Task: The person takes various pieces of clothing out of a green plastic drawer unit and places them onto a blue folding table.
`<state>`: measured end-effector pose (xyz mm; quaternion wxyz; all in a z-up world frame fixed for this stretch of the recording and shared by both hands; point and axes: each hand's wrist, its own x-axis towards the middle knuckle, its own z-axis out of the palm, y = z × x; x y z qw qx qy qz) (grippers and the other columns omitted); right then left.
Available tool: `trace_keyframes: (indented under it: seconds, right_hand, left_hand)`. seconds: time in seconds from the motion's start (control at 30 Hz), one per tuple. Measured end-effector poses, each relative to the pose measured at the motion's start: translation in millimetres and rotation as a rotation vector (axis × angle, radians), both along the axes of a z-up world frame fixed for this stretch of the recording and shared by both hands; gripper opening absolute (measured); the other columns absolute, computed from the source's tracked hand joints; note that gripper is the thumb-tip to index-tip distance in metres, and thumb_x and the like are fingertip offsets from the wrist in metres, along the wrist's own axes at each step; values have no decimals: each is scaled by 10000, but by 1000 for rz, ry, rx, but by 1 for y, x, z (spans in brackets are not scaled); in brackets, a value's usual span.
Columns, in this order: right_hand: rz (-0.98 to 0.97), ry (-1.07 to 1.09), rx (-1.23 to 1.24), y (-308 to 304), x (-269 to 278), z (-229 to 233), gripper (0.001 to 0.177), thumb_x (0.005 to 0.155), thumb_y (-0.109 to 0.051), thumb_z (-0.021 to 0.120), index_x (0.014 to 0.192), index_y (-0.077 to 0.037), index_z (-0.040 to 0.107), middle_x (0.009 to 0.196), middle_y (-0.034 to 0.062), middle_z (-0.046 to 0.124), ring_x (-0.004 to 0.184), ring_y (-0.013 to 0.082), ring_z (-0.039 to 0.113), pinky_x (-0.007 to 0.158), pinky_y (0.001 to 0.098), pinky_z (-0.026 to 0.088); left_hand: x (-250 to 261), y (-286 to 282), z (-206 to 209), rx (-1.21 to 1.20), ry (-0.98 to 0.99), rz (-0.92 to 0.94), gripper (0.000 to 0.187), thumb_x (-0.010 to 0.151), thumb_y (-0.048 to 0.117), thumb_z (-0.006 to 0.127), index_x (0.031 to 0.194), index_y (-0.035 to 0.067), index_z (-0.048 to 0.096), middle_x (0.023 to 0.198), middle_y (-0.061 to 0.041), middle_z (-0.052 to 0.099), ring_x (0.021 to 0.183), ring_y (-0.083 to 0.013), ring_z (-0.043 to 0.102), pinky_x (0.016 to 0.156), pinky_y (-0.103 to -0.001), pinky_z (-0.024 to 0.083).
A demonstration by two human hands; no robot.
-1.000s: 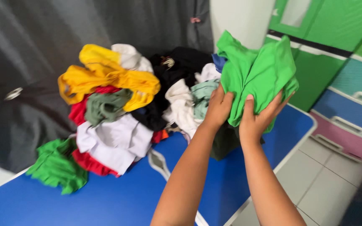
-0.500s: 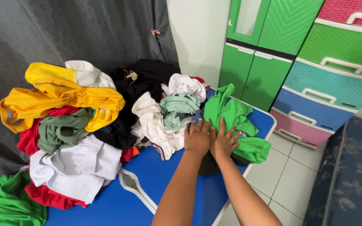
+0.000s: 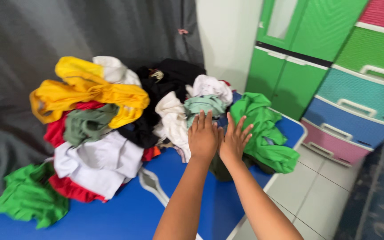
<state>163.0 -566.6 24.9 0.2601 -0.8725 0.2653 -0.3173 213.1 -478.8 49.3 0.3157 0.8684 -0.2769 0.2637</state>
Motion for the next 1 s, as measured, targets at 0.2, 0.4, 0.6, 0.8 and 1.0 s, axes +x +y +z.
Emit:
trace_keyframes:
  seconds: [0.2, 0.4, 0.6, 0.8, 1.0]
  right_hand:
    - [217, -49, -218, 82, 27, 35, 599, 1036, -409, 508, 1587, -242, 339, 1694, 232, 121, 1525, 569, 23, 1200, 689, 79]
    - [507, -103, -367, 180, 46, 54, 587, 1047, -412, 479, 1583, -218, 340, 1692, 212, 120, 1519, 550, 33, 1185, 671, 103]
    - [708, -191, -439, 274, 51, 62, 567, 1079, -390, 475, 1610, -245, 340, 1704, 195, 120, 1544, 521, 41, 1213, 669, 96]
    - [924, -196, -449, 366, 38, 76, 581, 1062, -351, 467, 1612, -239, 320, 1705, 202, 105, 1543, 514, 29, 1206, 674, 95]
    - [1103, -208, -425, 450, 16, 85, 587, 1057, -365, 440, 1612, -242, 296, 1700, 192, 100, 1544, 501, 20, 1207, 662, 74]
  left_hand:
    - [7, 95, 29, -14, -171, 254, 503, 1000, 336, 543, 1444, 101, 562, 1519, -180, 526, 1409, -351, 472, 1108, -513, 367]
    - [0, 199, 46, 45, -224, 498, 498, 977, 334, 570, 1419, 105, 598, 1516, -165, 530, 1413, -333, 480, 1115, -516, 379]
    - [-18, 293, 53, 101, -250, 715, 491, 979, 338, 580, 1416, 116, 604, 1518, -157, 531, 1405, -329, 485, 1101, -522, 382]
    - [-48, 379, 60, 155, -218, 919, 494, 1001, 344, 547, 1448, 134, 575, 1552, -144, 502, 1432, -308, 460, 1136, -517, 348]
    - [-86, 455, 65, 209, -155, 1090, 501, 1023, 351, 513, 1479, 146, 540, 1578, -138, 465, 1466, -295, 407, 1153, -512, 300]
